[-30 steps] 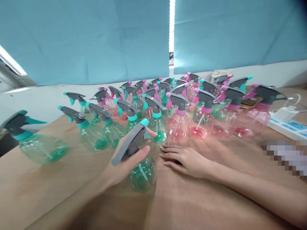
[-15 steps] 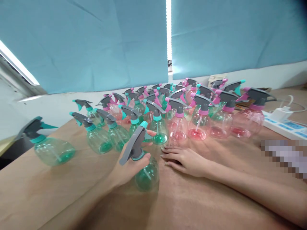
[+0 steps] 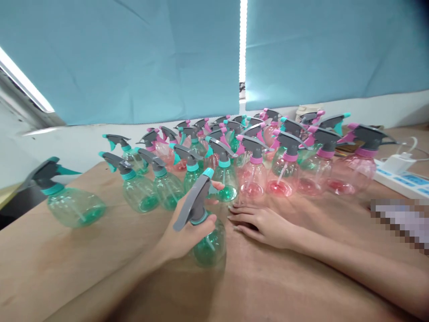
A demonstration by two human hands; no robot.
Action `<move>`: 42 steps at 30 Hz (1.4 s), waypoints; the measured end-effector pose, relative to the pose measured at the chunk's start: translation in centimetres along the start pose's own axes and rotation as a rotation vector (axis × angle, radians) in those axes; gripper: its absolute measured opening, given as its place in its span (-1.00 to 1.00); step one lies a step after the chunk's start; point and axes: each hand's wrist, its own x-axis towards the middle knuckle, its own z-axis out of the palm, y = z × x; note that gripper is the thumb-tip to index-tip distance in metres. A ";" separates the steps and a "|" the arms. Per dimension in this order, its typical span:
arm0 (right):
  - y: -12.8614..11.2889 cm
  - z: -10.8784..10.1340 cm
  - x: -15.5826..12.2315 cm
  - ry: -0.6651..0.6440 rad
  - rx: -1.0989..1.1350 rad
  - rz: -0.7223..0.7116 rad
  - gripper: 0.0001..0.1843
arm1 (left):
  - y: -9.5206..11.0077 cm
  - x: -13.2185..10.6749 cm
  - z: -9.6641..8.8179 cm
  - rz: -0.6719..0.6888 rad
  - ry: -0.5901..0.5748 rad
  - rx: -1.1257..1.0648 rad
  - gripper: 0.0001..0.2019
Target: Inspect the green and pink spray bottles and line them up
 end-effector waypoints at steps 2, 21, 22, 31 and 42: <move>0.0 0.0 0.0 -0.002 0.003 0.001 -0.61 | 0.0 -0.1 0.0 0.001 -0.001 -0.013 -0.43; -0.1 -0.1 0.0 -0.027 0.020 0.017 -0.61 | -0.1 -0.2 0.0 0.002 0.004 -0.012 -0.40; 0.0 -0.1 0.0 -0.024 0.021 0.016 -0.62 | -0.1 -0.2 0.0 0.006 0.009 -0.014 -0.41; 0.1 0.0 -0.1 -0.021 0.013 0.020 -0.62 | -0.3 -0.2 0.1 0.020 0.020 0.031 -0.43; 0.0 -0.1 0.0 -0.027 0.009 0.021 -0.61 | -0.1 -0.1 0.2 0.025 0.040 0.053 -0.51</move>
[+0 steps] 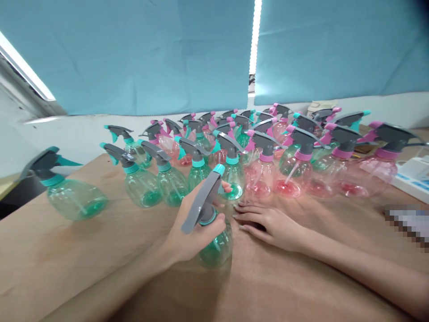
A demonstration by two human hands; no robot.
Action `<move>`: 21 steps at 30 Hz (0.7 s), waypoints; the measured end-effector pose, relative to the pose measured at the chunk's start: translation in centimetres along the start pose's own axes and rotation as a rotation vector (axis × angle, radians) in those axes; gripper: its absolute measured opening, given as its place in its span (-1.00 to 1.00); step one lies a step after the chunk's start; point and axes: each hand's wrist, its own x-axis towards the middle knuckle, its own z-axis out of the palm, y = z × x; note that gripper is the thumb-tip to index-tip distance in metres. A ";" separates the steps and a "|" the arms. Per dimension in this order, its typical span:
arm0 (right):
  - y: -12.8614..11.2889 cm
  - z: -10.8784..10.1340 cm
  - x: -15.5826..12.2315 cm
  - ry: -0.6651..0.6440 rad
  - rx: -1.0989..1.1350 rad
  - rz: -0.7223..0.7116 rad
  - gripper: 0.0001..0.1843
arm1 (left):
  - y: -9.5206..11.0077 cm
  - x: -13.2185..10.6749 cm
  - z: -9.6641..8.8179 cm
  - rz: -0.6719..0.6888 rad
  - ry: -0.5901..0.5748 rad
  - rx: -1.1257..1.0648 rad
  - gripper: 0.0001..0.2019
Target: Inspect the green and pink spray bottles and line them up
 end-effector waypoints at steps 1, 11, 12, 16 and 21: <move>0.0 0.0 0.0 0.003 0.001 -0.001 -0.61 | 0.0 0.0 0.0 -0.010 -0.003 0.009 -0.52; -0.2 -0.2 0.1 -0.024 -0.018 0.017 -0.59 | 0.3 -0.1 0.0 0.017 0.016 0.103 -0.74; -0.2 -0.2 0.1 -0.029 -0.020 0.019 -0.59 | 0.3 -0.1 0.0 0.031 0.024 0.100 -0.75; -0.1 -0.1 0.0 -0.028 -0.034 0.017 -0.58 | 0.4 0.1 -0.1 0.083 0.045 0.073 -0.79; 0.0 0.0 0.0 -0.025 -0.042 0.009 -0.58 | 0.2 0.0 0.0 0.086 0.033 0.054 -0.79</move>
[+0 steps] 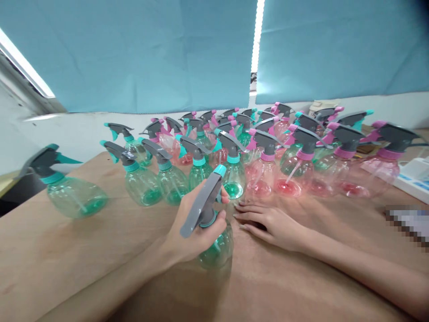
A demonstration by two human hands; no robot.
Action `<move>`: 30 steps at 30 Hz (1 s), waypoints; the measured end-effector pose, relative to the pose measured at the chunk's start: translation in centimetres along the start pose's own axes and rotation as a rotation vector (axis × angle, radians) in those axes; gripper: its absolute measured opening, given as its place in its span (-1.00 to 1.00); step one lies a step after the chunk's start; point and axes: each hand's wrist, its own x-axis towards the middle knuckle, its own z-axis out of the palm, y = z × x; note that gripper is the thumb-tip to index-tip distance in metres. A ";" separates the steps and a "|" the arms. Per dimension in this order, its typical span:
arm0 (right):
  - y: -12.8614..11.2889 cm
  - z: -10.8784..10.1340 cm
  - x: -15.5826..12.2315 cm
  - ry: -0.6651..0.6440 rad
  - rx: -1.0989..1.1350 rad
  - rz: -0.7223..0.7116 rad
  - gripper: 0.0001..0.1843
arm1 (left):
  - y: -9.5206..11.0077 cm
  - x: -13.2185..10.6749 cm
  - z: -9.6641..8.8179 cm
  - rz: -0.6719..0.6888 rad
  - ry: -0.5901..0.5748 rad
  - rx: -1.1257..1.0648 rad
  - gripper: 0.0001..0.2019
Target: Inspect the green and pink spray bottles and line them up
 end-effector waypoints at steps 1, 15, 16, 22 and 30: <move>0.0 0.0 0.0 0.002 0.000 -0.003 -0.58 | -0.1 0.0 0.1 -0.023 -0.012 -0.004 -0.76; -0.1 -0.1 0.0 0.006 0.002 0.003 -0.60 | -0.8 0.0 0.7 -0.056 -0.016 -0.054 -0.46; -0.1 0.0 0.0 0.006 0.000 0.005 -0.60 | -0.8 -0.1 0.6 -0.061 -0.016 -0.045 -0.46; 0.0 0.0 0.0 0.006 0.000 0.009 -0.59 | -0.9 -0.2 0.7 -0.036 0.007 -0.050 -0.46; -0.1 0.0 0.0 0.010 0.010 0.003 -0.60 | -0.9 -0.2 0.8 -0.037 -0.002 -0.069 -0.44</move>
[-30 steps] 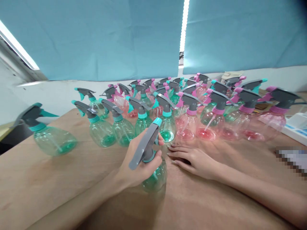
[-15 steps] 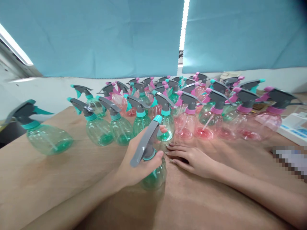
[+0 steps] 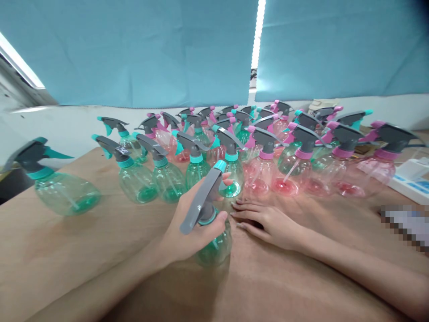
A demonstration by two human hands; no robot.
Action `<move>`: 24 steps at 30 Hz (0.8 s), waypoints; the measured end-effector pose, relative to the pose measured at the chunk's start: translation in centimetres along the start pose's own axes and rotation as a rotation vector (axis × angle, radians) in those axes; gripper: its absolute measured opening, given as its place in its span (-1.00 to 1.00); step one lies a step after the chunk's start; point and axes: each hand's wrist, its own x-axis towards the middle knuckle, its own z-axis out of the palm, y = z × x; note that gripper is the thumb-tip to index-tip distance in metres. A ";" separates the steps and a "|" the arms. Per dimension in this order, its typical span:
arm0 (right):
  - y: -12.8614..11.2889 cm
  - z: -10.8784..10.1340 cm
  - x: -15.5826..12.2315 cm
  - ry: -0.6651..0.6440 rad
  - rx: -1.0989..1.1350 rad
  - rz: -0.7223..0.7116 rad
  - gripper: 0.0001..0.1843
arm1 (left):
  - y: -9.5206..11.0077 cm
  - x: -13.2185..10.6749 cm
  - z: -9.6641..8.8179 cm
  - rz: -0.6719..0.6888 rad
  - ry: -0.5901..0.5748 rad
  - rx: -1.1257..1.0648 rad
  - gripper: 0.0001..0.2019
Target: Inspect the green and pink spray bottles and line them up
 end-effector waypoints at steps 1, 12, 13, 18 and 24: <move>0.0 0.0 0.0 0.002 0.002 -0.001 -0.61 | 0.0 0.0 0.0 -0.002 0.003 0.000 -0.44; 0.1 0.1 -0.1 0.016 0.029 -0.017 -0.63 | 0.3 0.1 -0.1 -0.024 -0.007 0.015 -0.45; 0.1 0.1 -0.1 0.017 0.029 -0.020 -0.62 | 0.3 0.1 -0.1 -0.020 -0.005 0.016 -0.45; 0.1 0.1 -0.1 -0.004 0.023 -0.004 -0.61 | 0.6 0.2 -0.1 0.010 -0.016 -0.007 -0.47; 0.2 0.1 -0.1 -0.001 0.022 -0.006 -0.61 | 0.6 0.2 -0.3 -0.002 -0.029 0.011 -0.50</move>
